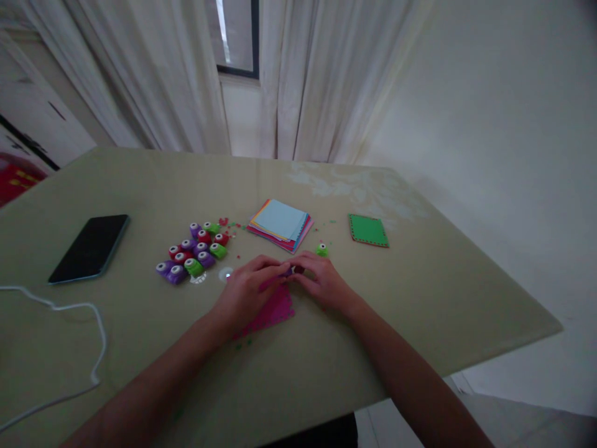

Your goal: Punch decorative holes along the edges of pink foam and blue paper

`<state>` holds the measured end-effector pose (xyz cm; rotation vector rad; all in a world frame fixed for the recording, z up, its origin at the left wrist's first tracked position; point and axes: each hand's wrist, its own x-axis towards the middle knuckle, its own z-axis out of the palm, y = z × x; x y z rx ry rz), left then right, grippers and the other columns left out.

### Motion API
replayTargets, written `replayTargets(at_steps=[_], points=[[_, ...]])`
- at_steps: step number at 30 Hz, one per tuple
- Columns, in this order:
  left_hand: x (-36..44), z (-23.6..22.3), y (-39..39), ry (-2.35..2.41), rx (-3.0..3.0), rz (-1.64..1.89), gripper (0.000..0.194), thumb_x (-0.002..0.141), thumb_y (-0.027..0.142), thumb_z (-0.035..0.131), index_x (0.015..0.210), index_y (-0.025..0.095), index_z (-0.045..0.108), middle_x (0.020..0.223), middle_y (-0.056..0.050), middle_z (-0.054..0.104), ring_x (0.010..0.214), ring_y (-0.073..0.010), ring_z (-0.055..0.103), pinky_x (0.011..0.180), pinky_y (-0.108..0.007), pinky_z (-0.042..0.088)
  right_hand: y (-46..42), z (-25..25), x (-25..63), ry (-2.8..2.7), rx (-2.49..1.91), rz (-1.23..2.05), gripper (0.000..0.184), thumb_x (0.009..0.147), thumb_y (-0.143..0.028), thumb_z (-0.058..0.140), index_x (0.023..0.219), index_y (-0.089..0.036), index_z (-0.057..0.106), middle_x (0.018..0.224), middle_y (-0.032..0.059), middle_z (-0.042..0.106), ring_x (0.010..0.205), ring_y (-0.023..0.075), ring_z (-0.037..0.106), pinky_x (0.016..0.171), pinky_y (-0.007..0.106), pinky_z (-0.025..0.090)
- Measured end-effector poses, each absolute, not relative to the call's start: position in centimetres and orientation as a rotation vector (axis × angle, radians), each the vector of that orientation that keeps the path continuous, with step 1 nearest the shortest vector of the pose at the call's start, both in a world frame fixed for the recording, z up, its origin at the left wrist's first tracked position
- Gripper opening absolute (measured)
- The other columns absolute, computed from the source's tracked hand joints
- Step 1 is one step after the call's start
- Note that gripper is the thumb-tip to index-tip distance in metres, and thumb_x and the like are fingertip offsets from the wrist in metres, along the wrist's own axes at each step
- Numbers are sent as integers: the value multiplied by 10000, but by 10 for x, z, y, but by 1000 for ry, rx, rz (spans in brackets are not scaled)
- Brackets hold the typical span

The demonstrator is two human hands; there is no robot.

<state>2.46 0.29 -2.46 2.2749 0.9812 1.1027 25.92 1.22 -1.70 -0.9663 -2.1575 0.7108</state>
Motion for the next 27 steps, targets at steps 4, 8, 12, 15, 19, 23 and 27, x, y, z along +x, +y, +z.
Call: replayTargets(at_steps=[4,8,12,15,19,23,27], points=[[25,-25,3,970,2242,1139,225,1028,201,687,1212,243,809,1128,-62,781,947,-188,769,861,-308,636,11,-17,257,-2134,-980,725,185,1034,-217,695,1201,-184,768,1086,110,771,1000,234,706,940,372,554],[25,-21,3,986,2224,1118,214,1025,224,690,1187,250,827,1118,-61,803,936,-193,779,875,-320,651,9,-15,256,-2111,-997,762,184,1031,-191,686,1195,-181,770,1119,113,773,1039,237,708,963,381,549],[25,-19,3,1014,2209,1097,208,1019,237,694,1172,249,833,1111,-65,814,927,-200,785,872,-337,658,9,-15,256,-2115,-1005,782,190,1027,-190,686,1199,-178,767,1129,117,774,1049,241,710,972,387,551],[26,-19,3,1008,2204,1107,204,1023,262,692,1170,253,834,1105,-67,817,922,-204,787,862,-344,661,10,-15,256,-2120,-1010,775,189,1027,-191,680,1196,-184,765,1127,115,776,1059,245,710,976,394,553],[26,-20,3,1017,2200,1090,201,1025,282,698,1170,264,837,1120,-65,816,939,-212,791,878,-351,659,9,-14,255,-2116,-1017,767,188,1022,-179,681,1186,-177,773,1117,119,776,1058,250,707,975,393,552],[25,-21,3,1020,2203,1083,192,1023,262,693,1154,261,835,1119,-57,812,939,-204,788,892,-336,651,9,-14,254,-2151,-1027,749,180,1020,-171,681,1177,-165,770,1113,126,772,1057,253,704,981,396,550],[24,-21,3,1018,2210,1059,186,1024,253,690,1156,247,822,1130,-59,806,962,-203,785,894,-321,638,9,-17,255,-2157,-1031,729,180,1030,-185,681,1192,-171,757,1124,122,769,1068,247,705,988,388,550]])
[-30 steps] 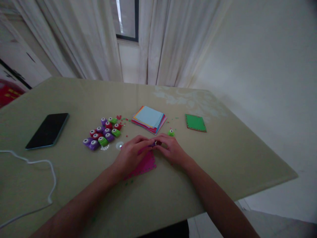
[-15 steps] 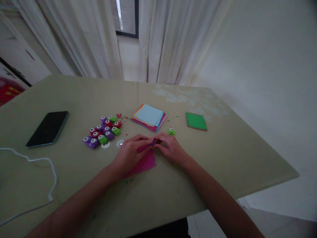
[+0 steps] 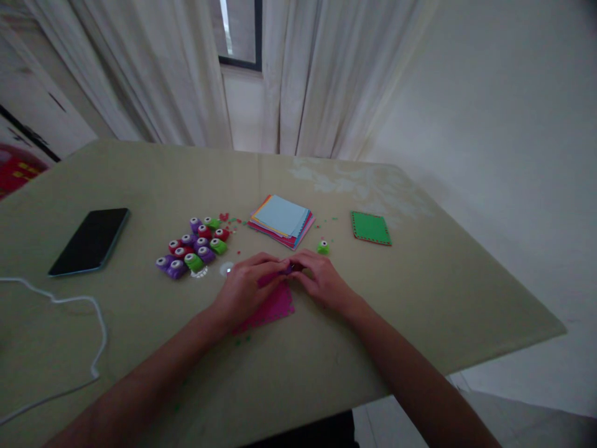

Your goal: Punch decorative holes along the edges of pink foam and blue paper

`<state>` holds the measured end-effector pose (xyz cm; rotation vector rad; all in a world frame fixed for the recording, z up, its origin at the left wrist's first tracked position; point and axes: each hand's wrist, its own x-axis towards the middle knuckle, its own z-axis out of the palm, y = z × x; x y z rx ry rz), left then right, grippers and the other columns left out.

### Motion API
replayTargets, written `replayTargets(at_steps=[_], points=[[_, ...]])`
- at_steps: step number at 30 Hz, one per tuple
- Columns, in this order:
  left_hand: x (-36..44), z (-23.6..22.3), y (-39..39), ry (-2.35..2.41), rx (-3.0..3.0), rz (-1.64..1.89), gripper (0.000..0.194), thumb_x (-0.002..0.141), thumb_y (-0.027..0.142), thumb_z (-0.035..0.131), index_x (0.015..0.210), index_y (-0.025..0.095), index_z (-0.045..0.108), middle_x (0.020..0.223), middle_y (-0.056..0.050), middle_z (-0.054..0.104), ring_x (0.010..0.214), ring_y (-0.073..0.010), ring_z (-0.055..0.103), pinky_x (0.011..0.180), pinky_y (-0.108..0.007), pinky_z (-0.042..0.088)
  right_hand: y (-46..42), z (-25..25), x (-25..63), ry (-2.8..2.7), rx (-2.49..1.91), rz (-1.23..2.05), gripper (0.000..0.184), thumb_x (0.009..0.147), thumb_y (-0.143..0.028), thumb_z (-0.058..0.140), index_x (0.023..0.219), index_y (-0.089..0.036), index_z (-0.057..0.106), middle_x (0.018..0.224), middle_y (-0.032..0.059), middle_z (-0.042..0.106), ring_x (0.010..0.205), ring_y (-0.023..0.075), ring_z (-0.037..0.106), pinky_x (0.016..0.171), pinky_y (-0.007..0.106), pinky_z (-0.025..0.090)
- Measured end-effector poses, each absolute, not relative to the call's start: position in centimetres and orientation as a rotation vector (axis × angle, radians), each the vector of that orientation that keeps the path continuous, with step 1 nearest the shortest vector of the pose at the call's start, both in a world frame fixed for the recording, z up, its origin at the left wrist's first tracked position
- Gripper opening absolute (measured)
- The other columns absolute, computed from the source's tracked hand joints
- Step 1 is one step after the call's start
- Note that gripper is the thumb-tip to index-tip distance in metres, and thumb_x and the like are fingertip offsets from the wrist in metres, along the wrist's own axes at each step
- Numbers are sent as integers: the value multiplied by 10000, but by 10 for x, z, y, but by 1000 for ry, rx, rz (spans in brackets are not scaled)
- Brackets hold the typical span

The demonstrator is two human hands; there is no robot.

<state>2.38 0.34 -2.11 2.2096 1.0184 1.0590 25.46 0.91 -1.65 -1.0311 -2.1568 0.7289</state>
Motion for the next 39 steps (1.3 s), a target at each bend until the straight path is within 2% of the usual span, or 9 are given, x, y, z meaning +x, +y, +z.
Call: replayTargets(at_steps=[6,11,13,16,20,23,29,33,39], points=[[29,-19,2,1083,2260,1008,234,1071,274,616,1242,260,775,1157,-63,784,989,-216,774,876,-338,633,12,-19,258,-2125,-1029,726,198,1036,-197,676,1222,-175,738,1163,127,773,1088,248,713,992,396,556],[26,-14,-1,1151,2227,1049,373,1090,324,594,1455,265,644,1333,-83,735,1189,-245,725,1031,-386,594,14,-14,262,-1989,-1037,797,223,1019,-255,714,1234,-201,741,1125,94,778,984,217,726,903,355,581],[19,-14,1,1229,2240,1040,386,1074,390,623,1436,261,658,1321,-89,738,1192,-267,716,1041,-418,584,15,-13,265,-1910,-1096,778,227,1000,-282,740,1213,-204,740,1088,80,778,928,204,723,849,331,583],[8,-16,4,1297,2334,894,373,1012,499,697,1288,253,749,1231,-93,758,1133,-306,708,1027,-479,560,16,-14,267,-1948,-1227,636,180,984,-253,735,1154,-193,742,1035,75,769,859,192,696,805,319,560],[1,-21,2,1325,2439,654,564,943,603,745,1374,240,714,1380,-121,716,1250,-379,645,1078,-582,491,18,-19,269,-2129,-1341,463,135,978,-194,722,1109,-174,745,1040,96,764,914,224,684,873,363,539],[2,-23,-1,1319,2482,574,626,942,615,738,1439,241,680,1462,-130,673,1317,-404,595,1110,-627,446,19,-21,271,-2168,-1354,400,142,978,-226,741,1110,-176,749,1056,110,752,969,252,679,916,395,542],[3,-25,-1,1309,2476,607,600,927,594,763,1424,264,696,1451,-120,674,1305,-383,585,1110,-595,446,10,-9,265,-2138,-1204,389,249,993,-301,749,1226,-215,737,1133,119,723,1095,289,652,1008,460,529],[3,-26,-2,1302,2474,641,584,931,610,755,1404,272,705,1448,-121,677,1302,-379,585,1108,-583,449,2,-8,252,-2348,-1073,459,410,975,-398,789,1339,-227,706,1235,130,701,1151,310,633,1048,483,515],[4,-25,-2,1317,2474,603,603,910,571,794,1427,282,684,1470,-109,667,1323,-391,577,1128,-594,434,6,-5,262,-2400,-1127,406,209,943,-249,784,1146,-209,751,1181,124,716,1123,305,645,1033,485,510]])
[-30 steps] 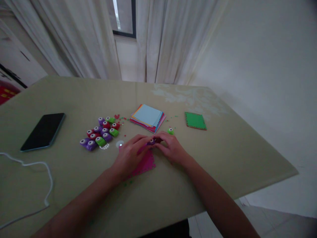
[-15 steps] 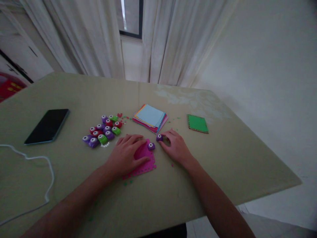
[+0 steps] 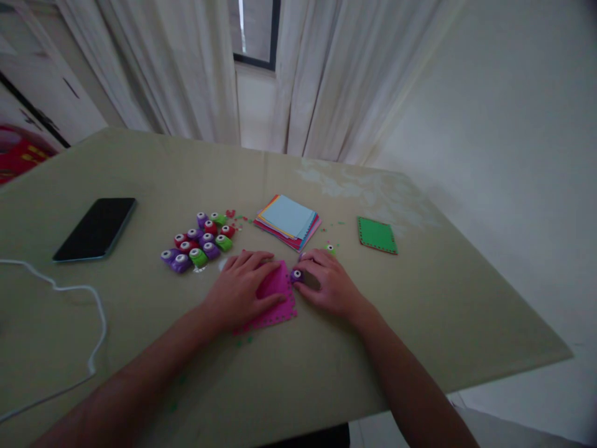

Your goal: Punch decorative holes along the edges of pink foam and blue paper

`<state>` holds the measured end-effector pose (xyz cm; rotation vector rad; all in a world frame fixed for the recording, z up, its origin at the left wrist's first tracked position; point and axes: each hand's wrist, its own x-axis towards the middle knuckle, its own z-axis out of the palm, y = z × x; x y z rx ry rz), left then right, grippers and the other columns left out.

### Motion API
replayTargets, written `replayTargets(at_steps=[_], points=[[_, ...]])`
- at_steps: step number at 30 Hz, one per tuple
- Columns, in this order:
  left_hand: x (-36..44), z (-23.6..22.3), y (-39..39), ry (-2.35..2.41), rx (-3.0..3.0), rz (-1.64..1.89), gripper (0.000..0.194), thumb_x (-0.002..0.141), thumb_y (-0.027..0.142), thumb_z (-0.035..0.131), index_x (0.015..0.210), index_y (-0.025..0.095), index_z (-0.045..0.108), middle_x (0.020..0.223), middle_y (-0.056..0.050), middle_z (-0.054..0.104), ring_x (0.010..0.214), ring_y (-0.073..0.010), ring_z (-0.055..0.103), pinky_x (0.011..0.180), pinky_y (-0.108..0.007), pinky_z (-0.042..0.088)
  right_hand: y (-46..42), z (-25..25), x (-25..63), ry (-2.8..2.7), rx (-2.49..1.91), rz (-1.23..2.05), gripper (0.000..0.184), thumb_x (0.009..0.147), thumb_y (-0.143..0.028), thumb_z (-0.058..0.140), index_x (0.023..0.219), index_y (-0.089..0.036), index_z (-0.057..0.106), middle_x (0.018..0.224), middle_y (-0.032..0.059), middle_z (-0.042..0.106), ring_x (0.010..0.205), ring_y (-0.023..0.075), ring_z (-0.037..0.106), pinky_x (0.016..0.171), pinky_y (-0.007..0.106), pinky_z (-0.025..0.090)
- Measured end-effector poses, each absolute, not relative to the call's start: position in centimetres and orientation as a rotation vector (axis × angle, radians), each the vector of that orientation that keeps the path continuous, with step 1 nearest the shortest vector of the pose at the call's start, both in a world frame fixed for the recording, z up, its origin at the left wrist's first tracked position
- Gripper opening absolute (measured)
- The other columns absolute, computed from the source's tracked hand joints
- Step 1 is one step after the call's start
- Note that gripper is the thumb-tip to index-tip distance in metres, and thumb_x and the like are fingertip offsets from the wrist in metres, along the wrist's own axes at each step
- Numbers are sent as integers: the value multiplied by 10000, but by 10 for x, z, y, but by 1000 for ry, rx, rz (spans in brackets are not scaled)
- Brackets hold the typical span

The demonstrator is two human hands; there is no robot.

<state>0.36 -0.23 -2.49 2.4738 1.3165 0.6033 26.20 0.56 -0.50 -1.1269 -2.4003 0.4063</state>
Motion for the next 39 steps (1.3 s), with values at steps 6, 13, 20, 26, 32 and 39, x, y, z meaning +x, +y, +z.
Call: replayTargets(at_steps=[6,13,20,26,32,39], points=[[2,-25,-2,1313,2484,543,679,937,618,742,1479,224,627,1507,-146,630,1352,-408,552,1130,-624,416,9,6,278,-2423,-1131,488,206,890,-179,801,1084,-218,745,1151,107,732,1108,295,659,1005,467,524],[1,-22,-6,1143,2541,478,668,923,607,762,1479,258,636,1562,-139,583,1387,-410,515,1135,-628,401,11,9,284,-2428,-1159,492,165,904,-188,806,1060,-208,756,1120,91,736,1065,267,660,1023,454,497],[3,-18,-9,1114,2562,408,637,956,589,740,1488,259,626,1545,-123,590,1372,-382,524,1127,-585,425,15,9,297,-2479,-1362,296,153,909,-283,824,1003,-188,750,1075,101,719,1083,291,647,1049,452,470],[9,-22,-10,1179,2596,457,593,1008,582,681,1479,227,617,1508,-120,628,1329,-373,562,1101,-577,433,18,5,296,-2422,-1627,20,183,957,-305,775,1059,-155,750,1111,152,707,1080,322,625,985,442,479],[10,-21,-10,1193,2627,446,578,1027,584,651,1468,212,623,1503,-119,633,1325,-371,564,1098,-579,430,18,1,290,-2353,-1672,-14,188,984,-277,751,1140,-172,757,1111,132,718,1074,310,627,948,419,465],[10,-21,-9,1217,2613,433,589,1018,580,663,1480,218,623,1512,-120,633,1348,-373,560,1120,-579,431,17,-6,287,-2238,-1769,-104,202,985,-243,735,1176,-185,756,1156,136,716,1115,326,618,944,434,455]])
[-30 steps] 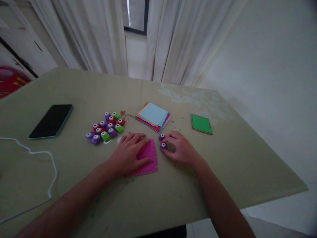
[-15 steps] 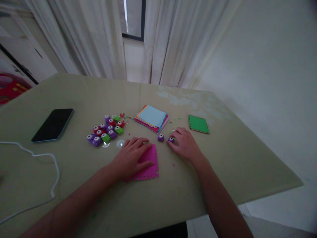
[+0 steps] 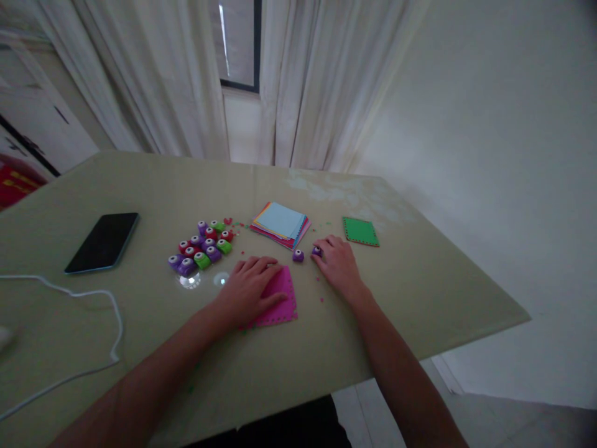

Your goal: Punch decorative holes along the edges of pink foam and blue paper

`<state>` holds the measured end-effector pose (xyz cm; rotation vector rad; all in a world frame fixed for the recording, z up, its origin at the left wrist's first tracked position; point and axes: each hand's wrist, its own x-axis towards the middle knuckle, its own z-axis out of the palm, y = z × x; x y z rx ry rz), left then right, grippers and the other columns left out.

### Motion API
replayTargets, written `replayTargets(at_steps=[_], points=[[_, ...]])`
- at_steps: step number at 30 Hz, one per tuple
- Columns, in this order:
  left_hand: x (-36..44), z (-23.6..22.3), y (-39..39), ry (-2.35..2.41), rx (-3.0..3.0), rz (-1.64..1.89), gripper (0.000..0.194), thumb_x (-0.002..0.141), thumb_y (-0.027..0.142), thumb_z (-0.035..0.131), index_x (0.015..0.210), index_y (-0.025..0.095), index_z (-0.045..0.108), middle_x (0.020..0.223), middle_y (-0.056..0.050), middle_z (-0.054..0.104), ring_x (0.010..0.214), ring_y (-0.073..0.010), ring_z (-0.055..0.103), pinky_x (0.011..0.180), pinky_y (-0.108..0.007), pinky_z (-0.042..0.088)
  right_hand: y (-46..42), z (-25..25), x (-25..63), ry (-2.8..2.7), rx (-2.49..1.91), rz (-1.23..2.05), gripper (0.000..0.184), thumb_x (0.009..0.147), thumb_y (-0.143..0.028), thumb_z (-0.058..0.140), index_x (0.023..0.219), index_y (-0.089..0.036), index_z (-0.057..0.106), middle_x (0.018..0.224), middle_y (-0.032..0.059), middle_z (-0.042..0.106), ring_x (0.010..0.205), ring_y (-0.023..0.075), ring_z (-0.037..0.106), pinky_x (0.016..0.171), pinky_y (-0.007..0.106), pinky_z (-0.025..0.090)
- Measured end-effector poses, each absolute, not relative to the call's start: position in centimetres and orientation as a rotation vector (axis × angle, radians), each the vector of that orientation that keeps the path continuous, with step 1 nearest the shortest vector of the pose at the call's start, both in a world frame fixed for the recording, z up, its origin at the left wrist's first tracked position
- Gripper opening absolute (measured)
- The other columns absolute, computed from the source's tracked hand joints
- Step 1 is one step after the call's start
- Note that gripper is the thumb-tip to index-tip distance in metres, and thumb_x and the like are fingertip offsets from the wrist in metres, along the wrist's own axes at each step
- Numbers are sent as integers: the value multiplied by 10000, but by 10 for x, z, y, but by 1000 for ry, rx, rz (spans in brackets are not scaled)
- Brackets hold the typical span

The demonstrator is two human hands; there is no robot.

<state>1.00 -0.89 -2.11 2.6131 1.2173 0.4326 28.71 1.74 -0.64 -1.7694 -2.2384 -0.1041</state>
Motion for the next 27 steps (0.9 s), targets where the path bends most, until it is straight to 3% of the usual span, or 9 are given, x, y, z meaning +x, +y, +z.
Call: replayTargets(at_steps=[4,9,13,17,19,22,27], points=[[8,-20,-7,1225,2598,420,598,1001,590,683,1472,227,625,1529,-126,621,1373,-373,547,1149,-575,419,17,-7,286,-2178,-1786,-90,228,980,-212,698,1199,-178,753,1176,144,709,1144,330,613,993,447,450],[4,-22,-5,1218,2598,454,596,987,587,700,1457,226,635,1520,-124,628,1374,-371,552,1168,-569,410,11,-7,274,-2234,-1636,-54,408,928,-223,716,1336,-207,712,1323,141,667,1219,331,569,1058,460,410],[-4,-18,4,1258,2652,549,524,979,563,710,1384,230,689,1449,-122,679,1321,-367,594,1121,-549,444,10,-6,260,-2275,-1659,-75,286,1004,-377,687,1235,-214,732,1299,138,688,1200,336,566,1007,458,401],[-26,-7,21,1700,2549,822,347,1056,463,588,1174,192,769,1253,-145,741,1195,-361,651,1050,-521,485,15,7,248,-2353,-1646,-111,208,1006,-353,694,1142,-198,721,1239,133,713,1174,317,580,983,430,387],[-38,-5,27,1880,2501,829,326,1054,393,554,1183,183,768,1223,-167,735,1189,-396,642,1017,-562,492,20,15,241,-2401,-1634,-117,213,983,-345,719,1128,-189,711,1218,133,720,1163,316,587,977,422,387],[-50,-6,33,1839,2532,732,290,1012,299,541,1127,182,780,1199,-184,729,1190,-425,635,1009,-612,496,27,20,229,-2424,-1628,-119,198,978,-349,722,1088,-185,709,1174,131,725,1147,319,597,963,419,393],[-50,-15,38,1599,2584,688,292,973,211,518,1081,222,789,1207,-136,751,1183,-344,670,1073,-520,532,29,4,222,-2316,-1624,-51,187,1001,-366,717,1071,-192,715,1145,120,721,1134,318,607,951,428,413]])
